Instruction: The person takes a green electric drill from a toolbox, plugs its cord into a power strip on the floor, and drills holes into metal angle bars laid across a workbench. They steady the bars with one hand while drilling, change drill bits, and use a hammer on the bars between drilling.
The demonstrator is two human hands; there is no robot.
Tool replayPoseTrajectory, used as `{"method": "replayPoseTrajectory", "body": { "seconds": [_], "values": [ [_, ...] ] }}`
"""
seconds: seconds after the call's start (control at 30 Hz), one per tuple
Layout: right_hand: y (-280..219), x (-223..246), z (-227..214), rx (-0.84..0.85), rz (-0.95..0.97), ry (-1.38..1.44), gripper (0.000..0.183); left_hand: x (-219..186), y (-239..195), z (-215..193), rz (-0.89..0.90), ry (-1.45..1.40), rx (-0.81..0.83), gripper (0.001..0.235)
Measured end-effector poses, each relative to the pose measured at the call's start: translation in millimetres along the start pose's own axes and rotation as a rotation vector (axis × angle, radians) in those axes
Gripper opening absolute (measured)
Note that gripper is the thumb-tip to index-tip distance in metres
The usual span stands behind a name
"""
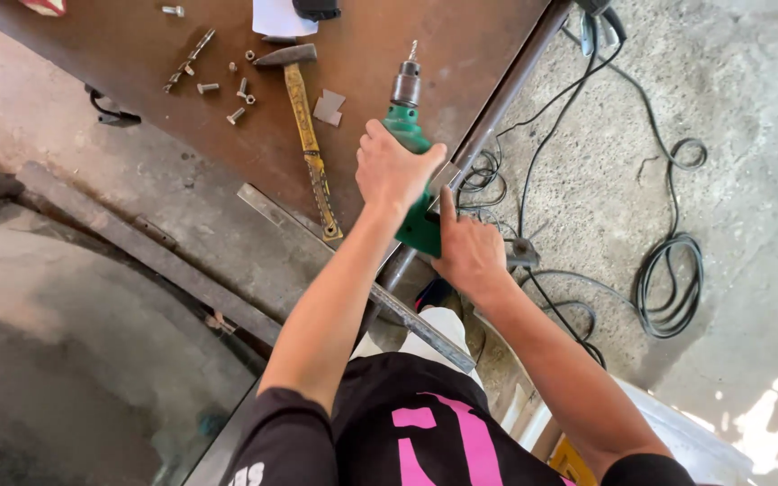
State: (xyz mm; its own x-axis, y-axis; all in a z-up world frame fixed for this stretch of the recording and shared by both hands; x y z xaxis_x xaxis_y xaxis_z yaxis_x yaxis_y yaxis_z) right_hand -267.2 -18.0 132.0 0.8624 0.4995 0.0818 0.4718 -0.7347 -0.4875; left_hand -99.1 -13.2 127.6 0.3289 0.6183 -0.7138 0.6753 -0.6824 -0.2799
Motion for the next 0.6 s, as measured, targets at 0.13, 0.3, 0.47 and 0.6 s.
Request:
{"method": "replayPoseTrajectory", "body": {
  "seconds": [0.13, 0.3, 0.47, 0.6],
  "values": [
    [-55, -23, -26, -0.2, -0.142, 0.053, 0.091, -47, -48, -44, 0.209, -0.226, -0.11, 0.075],
    [-127, -64, -51, -0.25, -0.297, 0.149, 0.072, -35, -85, 1, 0.047, -1.156, 0.457, 0.055],
    [-166, -80, -43, -0.119, -0.386, 0.226, 0.068, -22, -142, 48, -0.332, -1.523, 0.84, 0.051],
    [-179, -90, -16, -0.055, -0.376, 0.265, 0.064, 5, -153, 77, -0.491, -1.546, 0.852, 0.052]
  ]
}}
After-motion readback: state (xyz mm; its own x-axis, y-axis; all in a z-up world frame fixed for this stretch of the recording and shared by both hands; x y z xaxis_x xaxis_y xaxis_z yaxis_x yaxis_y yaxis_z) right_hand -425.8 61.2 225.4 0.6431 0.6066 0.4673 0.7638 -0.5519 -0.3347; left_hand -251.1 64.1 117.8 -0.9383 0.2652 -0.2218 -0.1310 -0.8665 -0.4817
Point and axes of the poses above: each hand's wrist, its own y-axis towards the middle knuckle, its own z-axis out of the palm, x = y × z, the point moved 7 cm from there along y, towards the middle knuckle, and after that the axes turned 12 degrees about z, right-handed, at the moved point
